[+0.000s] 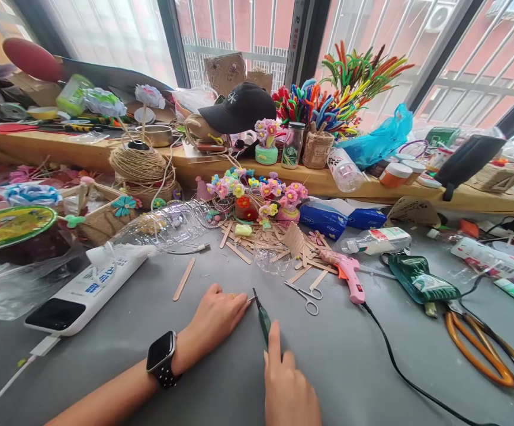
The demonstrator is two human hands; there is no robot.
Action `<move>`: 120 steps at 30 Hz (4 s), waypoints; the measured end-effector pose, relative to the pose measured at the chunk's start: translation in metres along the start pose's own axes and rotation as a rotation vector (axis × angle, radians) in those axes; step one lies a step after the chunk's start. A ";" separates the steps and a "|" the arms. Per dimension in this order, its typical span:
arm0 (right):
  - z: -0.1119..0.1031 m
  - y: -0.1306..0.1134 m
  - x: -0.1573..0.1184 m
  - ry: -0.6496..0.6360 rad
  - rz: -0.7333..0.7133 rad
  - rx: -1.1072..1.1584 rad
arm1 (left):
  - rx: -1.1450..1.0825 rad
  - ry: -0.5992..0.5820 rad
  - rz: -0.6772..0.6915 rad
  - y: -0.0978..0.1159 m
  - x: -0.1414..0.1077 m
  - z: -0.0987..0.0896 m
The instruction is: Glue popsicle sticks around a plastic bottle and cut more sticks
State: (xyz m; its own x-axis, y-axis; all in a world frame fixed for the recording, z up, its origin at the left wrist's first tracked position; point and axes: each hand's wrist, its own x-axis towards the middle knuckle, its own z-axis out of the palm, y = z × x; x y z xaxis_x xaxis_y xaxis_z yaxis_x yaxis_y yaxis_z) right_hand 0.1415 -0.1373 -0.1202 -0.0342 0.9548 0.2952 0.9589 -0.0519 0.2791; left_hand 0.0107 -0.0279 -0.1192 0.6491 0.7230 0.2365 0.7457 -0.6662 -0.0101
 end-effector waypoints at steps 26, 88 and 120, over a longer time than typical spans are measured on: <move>0.007 0.001 -0.004 0.018 -0.024 -0.017 | -0.002 0.019 0.014 0.001 -0.001 0.000; -0.002 -0.001 -0.002 -0.031 -0.004 -0.050 | -0.024 -0.007 0.018 0.001 0.001 -0.004; 0.011 0.064 0.009 -0.363 0.168 0.339 | -1.108 -0.127 -0.285 -0.018 0.004 -0.026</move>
State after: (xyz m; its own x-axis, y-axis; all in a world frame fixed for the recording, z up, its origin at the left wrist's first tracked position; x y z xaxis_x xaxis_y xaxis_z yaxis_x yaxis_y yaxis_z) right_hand 0.2053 -0.1289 -0.1098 0.1703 0.9845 -0.0420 0.9821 -0.1731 -0.0744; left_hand -0.0037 -0.0178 -0.0925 0.5358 0.8443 -0.0071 0.3667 -0.2251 0.9027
